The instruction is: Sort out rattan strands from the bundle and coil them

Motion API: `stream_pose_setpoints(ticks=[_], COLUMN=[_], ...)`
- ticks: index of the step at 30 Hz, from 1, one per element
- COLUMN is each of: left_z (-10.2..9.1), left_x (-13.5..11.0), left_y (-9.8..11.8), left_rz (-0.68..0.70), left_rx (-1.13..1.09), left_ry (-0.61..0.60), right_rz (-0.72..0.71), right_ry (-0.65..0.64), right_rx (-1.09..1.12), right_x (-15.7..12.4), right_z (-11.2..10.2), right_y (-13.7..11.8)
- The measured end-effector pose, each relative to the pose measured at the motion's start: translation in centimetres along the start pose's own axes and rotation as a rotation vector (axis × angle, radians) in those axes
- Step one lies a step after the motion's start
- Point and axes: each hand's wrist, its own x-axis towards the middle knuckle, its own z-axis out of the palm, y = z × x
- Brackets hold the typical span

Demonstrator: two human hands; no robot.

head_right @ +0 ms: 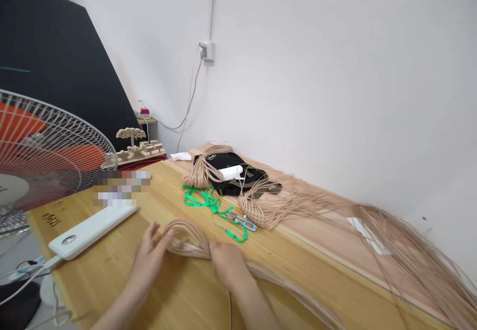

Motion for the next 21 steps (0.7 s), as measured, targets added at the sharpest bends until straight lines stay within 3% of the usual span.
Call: stream_pose_setpoints(ticks=[2, 4, 7, 9, 15, 21], left_z=[0.4, 1.0, 2.0, 2.5, 3.8, 4.2], left_x=[-0.5, -1.3, -2.2, -2.4, -2.4, -2.4], left_y=[0.5, 1.3, 2.0, 2.0, 1.8, 1.2], left_rz=[0.340, 0.604, 0.801, 0.845, 0.800, 0.822], left_rx=[0.338, 0.565, 0.761, 0.848, 1.140, 1.151], left_ry=[-0.020, -0.271, -0.717, -0.851, -0.809, -0.755], right_rz=[-0.001, -0.001, -0.004, -0.011, -0.070, -0.059], right_ry=[-0.001, -0.005, -0.010, -0.011, -0.026, 0.053], right_rx=[-0.029, -0.048, -0.056, -0.056, -0.048, 0.019], right_x=[0.3, 0.7, 1.1, 1.0, 0.2, -0.2], right_z=[0.0, 0.2, 0.5, 0.6, 0.2, 1.1], right_y=[-0.3, -0.4, -0.3, -0.2, -0.2, -0.2])
